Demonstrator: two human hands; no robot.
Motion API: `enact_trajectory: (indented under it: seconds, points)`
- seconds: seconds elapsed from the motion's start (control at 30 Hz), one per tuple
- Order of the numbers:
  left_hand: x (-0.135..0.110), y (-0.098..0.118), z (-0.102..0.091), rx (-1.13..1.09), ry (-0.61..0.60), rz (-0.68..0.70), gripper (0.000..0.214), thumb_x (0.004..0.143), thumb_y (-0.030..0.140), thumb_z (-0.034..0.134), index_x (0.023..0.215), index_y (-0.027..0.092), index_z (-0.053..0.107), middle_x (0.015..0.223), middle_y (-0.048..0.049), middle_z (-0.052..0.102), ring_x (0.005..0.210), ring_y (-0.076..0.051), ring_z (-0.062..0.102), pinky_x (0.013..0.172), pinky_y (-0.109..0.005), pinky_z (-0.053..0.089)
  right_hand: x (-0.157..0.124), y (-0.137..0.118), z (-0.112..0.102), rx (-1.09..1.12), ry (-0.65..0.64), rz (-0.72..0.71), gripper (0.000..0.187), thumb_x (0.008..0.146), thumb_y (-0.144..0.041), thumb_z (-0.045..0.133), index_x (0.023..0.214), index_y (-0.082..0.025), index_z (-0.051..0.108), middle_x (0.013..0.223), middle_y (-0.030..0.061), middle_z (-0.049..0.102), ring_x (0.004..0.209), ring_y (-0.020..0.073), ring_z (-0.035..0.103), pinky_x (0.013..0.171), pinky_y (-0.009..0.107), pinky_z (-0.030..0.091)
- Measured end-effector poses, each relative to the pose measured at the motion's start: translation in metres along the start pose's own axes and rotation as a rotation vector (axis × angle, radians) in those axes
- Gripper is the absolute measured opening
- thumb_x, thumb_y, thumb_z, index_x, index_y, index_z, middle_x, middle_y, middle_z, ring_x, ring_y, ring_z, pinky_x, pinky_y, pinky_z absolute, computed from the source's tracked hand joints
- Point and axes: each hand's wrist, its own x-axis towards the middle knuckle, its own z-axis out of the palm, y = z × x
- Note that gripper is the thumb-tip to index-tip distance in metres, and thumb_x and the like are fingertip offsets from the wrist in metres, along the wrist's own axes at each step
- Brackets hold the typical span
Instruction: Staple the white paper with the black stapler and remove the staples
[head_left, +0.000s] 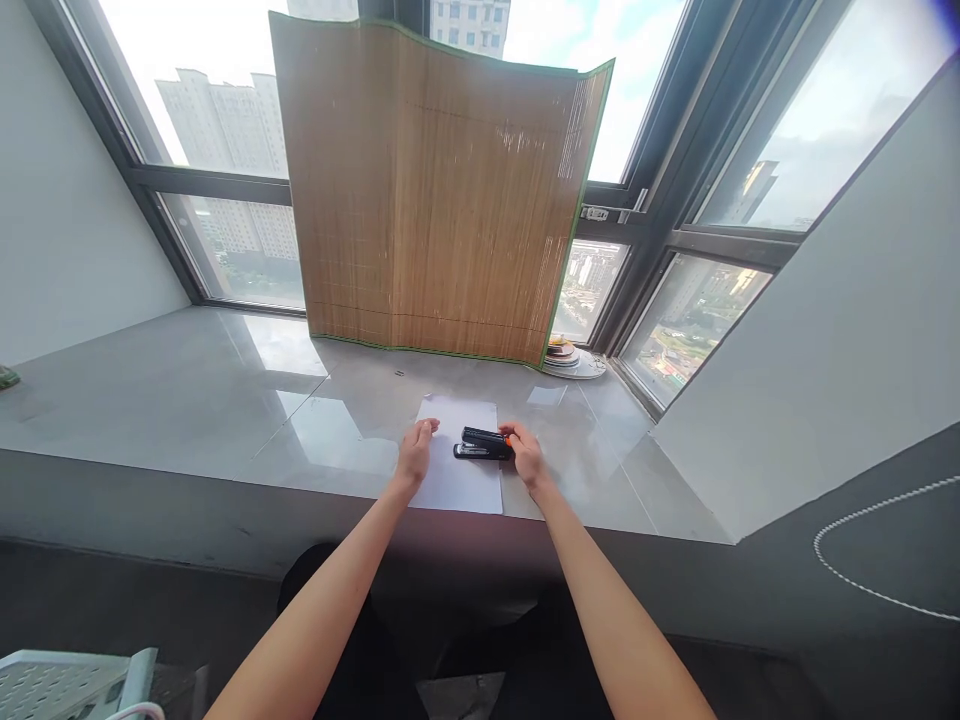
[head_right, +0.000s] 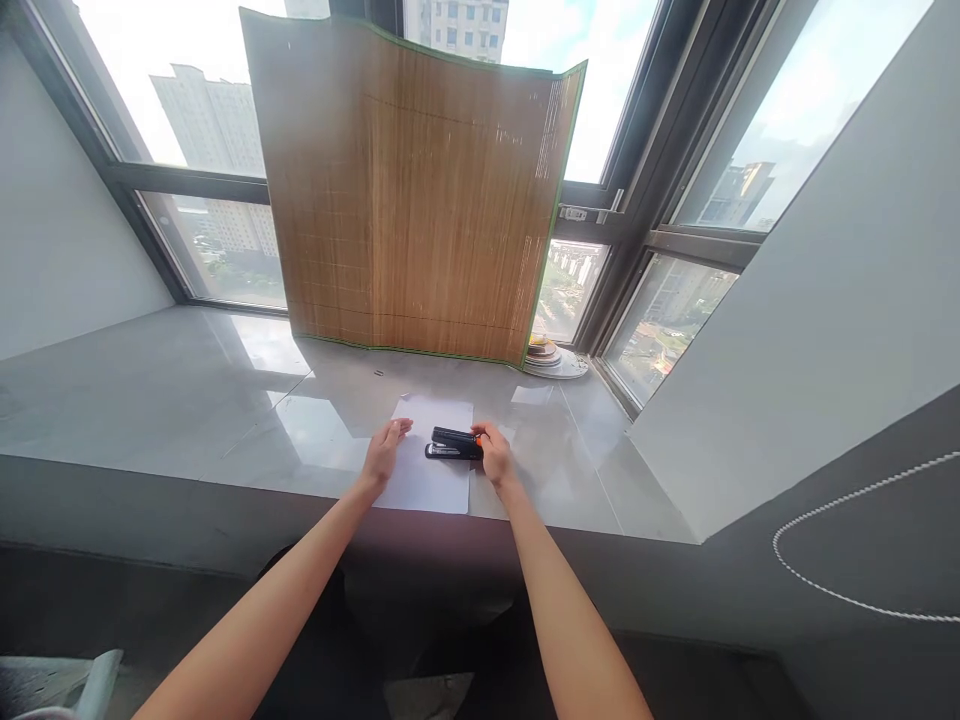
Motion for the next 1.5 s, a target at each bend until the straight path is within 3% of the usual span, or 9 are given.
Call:
enact_trajectory:
  seconds: [0.3, 0.47, 0.73, 1.0, 1.1, 1.17, 1.3, 1.5]
  points:
    - [0.001, 0.002, 0.001, 0.048, -0.013, -0.013, 0.051, 0.101, 0.055, 0.039, 0.111, 0.017, 0.072, 0.131, -0.0166, 0.074, 0.126, -0.026, 0.069, 0.111, -0.043, 0.053, -0.001, -0.002, 0.001, -0.064, -0.048, -0.038, 0.038, 0.091, -0.038, 0.042, 0.108, -0.022, 0.072, 0.113, 0.0088, 0.073, 0.112, 0.0271, 0.064, 0.104, 0.042, 0.050]
    - [-0.001, 0.006, 0.001, 0.012, -0.028, -0.010, 0.045, 0.100, 0.051, 0.044, 0.111, 0.018, 0.073, 0.131, -0.0162, 0.074, 0.127, -0.027, 0.068, 0.112, -0.044, 0.053, 0.000, -0.001, 0.002, -0.117, -0.093, -0.084, 0.045, 0.092, -0.033, 0.038, 0.122, -0.024, 0.070, 0.116, 0.0080, 0.071, 0.113, 0.0259, 0.063, 0.105, 0.043, 0.049]
    - [-0.003, 0.010, -0.001, -0.008, -0.019, -0.023, 0.050, 0.102, 0.052, 0.039, 0.115, 0.016, 0.071, 0.135, -0.0179, 0.072, 0.129, -0.026, 0.068, 0.111, -0.042, 0.053, 0.000, -0.003, 0.003, -0.108, -0.119, -0.082, 0.047, 0.091, -0.030, 0.037, 0.126, -0.024, 0.067, 0.115, 0.0077, 0.070, 0.110, 0.0247, 0.063, 0.104, 0.042, 0.049]
    - [-0.004, 0.013, -0.001, -0.004, -0.020, -0.035, 0.054, 0.100, 0.057, 0.040, 0.117, 0.015, 0.071, 0.136, -0.0198, 0.071, 0.130, -0.028, 0.067, 0.112, -0.044, 0.053, -0.005, -0.005, -0.002, -0.054, -0.057, -0.073, 0.041, 0.099, -0.044, 0.044, 0.126, -0.023, 0.066, 0.118, 0.0089, 0.073, 0.111, 0.0269, 0.064, 0.101, 0.043, 0.050]
    - [-0.005, 0.014, -0.002, -0.016, -0.026, -0.027, 0.055, 0.100, 0.059, 0.041, 0.115, 0.016, 0.072, 0.136, -0.0193, 0.072, 0.131, -0.029, 0.067, 0.112, -0.047, 0.053, -0.008, -0.009, -0.004, -0.112, -0.140, -0.109, 0.041, 0.091, -0.050, 0.063, 0.121, -0.023, 0.071, 0.118, 0.0092, 0.074, 0.106, 0.0270, 0.067, 0.097, 0.042, 0.052]
    - [-0.005, 0.014, -0.002, -0.038, -0.025, -0.026, 0.054, 0.100, 0.059, 0.043, 0.114, 0.017, 0.073, 0.136, -0.0186, 0.072, 0.131, -0.030, 0.067, 0.112, -0.048, 0.053, -0.010, -0.012, -0.004, -0.202, -0.185, -0.138, 0.041, 0.082, -0.043, 0.073, 0.118, -0.023, 0.073, 0.114, 0.0074, 0.076, 0.103, 0.0268, 0.067, 0.098, 0.043, 0.052]
    - [-0.005, 0.014, -0.003, -0.069, -0.019, -0.030, 0.051, 0.100, 0.058, 0.044, 0.112, 0.017, 0.072, 0.133, -0.0184, 0.073, 0.130, -0.030, 0.068, 0.111, -0.048, 0.055, -0.011, -0.018, -0.003, -0.275, -0.186, -0.144, 0.039, 0.077, -0.033, 0.073, 0.115, -0.025, 0.075, 0.106, 0.0044, 0.078, 0.099, 0.0264, 0.068, 0.098, 0.044, 0.052]
    - [-0.004, 0.011, -0.005, -0.034, -0.050, -0.043, 0.048, 0.103, 0.053, 0.041, 0.117, 0.017, 0.070, 0.134, -0.0193, 0.073, 0.124, -0.029, 0.072, 0.108, -0.048, 0.058, -0.013, -0.018, -0.003, -0.259, -0.110, -0.131, 0.034, 0.074, -0.035, 0.075, 0.105, -0.023, 0.078, 0.095, 0.0043, 0.079, 0.091, 0.0270, 0.070, 0.090, 0.041, 0.055]
